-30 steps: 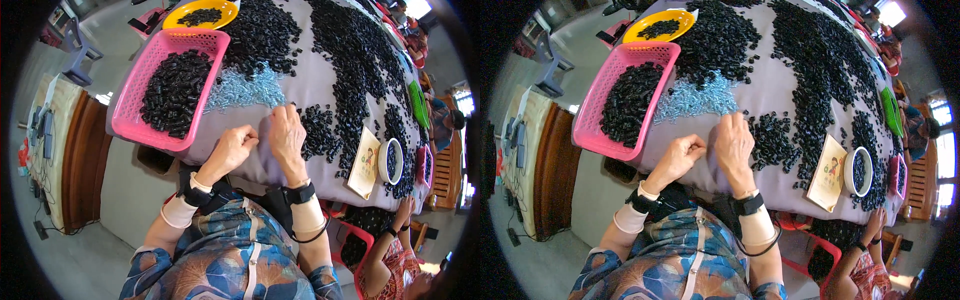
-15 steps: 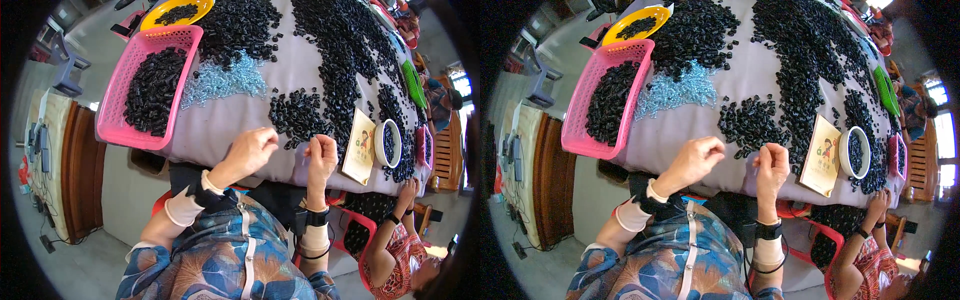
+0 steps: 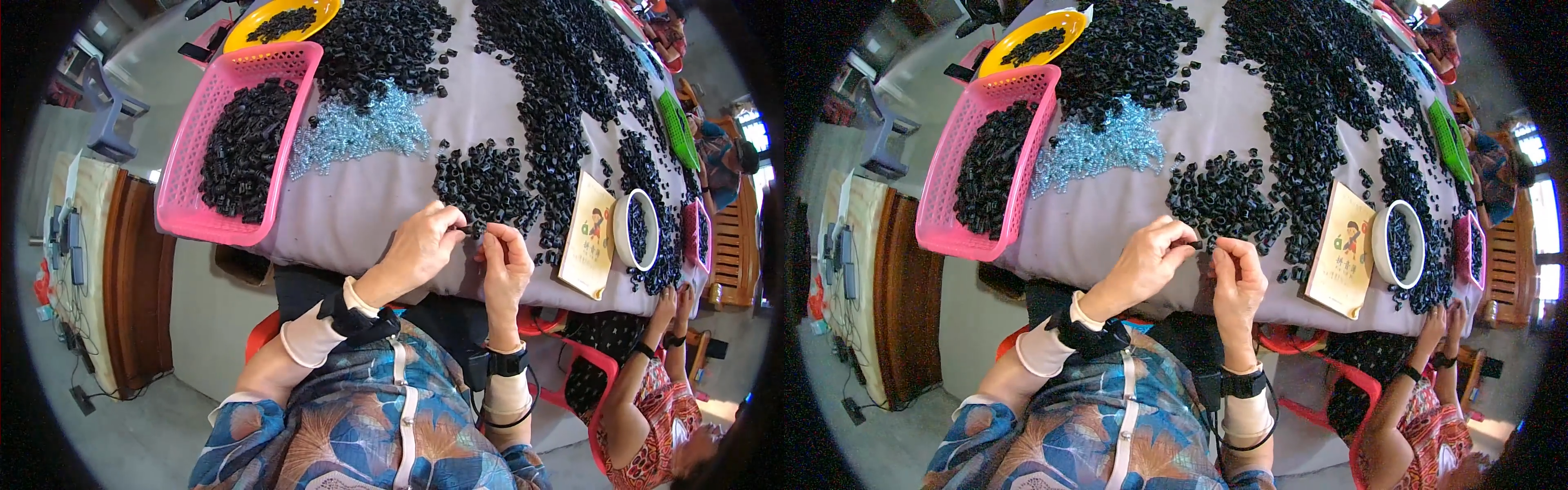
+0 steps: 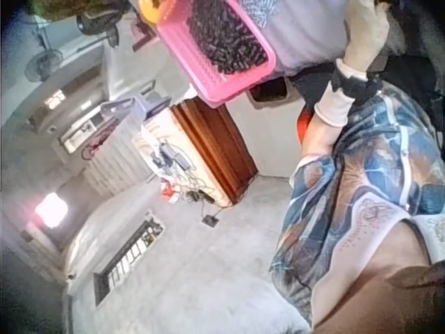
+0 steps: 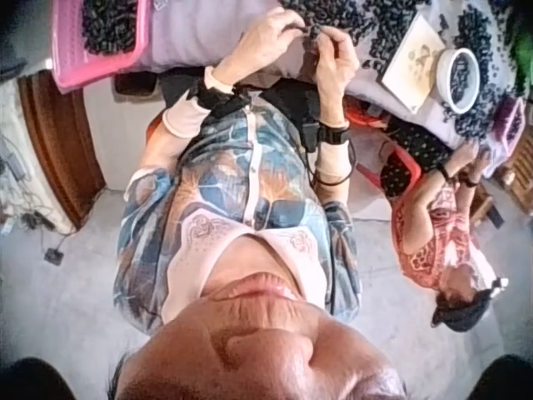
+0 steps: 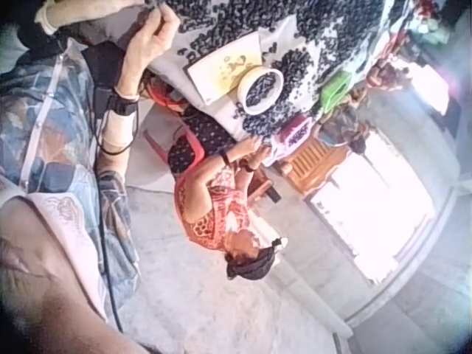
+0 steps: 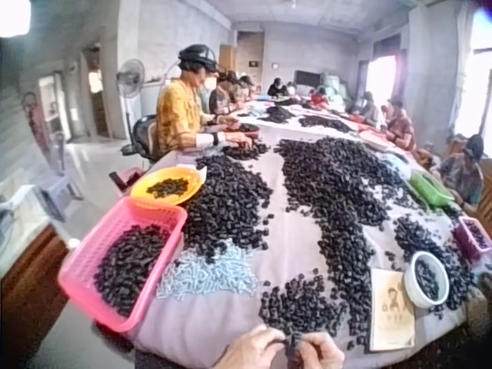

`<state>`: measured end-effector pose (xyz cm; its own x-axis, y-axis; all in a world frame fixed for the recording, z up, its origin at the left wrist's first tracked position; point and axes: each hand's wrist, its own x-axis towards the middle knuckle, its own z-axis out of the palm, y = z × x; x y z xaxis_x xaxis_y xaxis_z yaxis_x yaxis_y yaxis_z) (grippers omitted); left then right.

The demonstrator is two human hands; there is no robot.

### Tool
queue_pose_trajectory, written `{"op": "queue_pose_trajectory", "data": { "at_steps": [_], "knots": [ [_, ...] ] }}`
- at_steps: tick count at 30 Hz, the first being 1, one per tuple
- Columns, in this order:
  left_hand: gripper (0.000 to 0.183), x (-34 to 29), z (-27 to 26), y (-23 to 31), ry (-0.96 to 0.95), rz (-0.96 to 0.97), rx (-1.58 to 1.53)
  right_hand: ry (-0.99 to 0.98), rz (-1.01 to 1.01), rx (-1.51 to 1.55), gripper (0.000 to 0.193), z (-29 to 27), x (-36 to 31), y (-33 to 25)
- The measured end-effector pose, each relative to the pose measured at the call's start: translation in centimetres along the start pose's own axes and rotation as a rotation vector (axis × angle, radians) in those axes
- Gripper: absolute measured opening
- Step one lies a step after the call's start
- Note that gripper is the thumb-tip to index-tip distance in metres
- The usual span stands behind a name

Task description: Sorting small black plastic shoe components on a table in a manufacturing environment.

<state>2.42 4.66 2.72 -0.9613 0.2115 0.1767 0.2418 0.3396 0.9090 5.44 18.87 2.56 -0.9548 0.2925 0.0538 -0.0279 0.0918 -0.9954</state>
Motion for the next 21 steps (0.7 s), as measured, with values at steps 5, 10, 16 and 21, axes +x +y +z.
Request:
{"op": "queue_pose_trajectory", "data": {
  "at_steps": [5, 10, 16, 21],
  "knots": [
    [0.008, -0.3, -0.9, -0.1, -0.064, -0.075, -0.208, -0.082, -0.022, -0.009, 0.008, 0.9, -0.5, -0.7],
    [0.010, -0.6, -1.2, -0.5, -0.087, -0.244, -0.458, -0.122, -0.044, -0.031, 0.007, 1.7, -0.5, -1.1],
    [0.017, -0.4, -2.8, -1.2, -0.115, -0.475, -0.729, -0.113, -0.044, 0.023, 0.008, 2.8, -0.9, -2.0],
    [0.014, -0.4, -3.7, -0.6, -0.053, -0.567, -0.901, -0.184, -0.099, -0.009, 0.008, 3.4, -1.5, -1.1]
  ]
}}
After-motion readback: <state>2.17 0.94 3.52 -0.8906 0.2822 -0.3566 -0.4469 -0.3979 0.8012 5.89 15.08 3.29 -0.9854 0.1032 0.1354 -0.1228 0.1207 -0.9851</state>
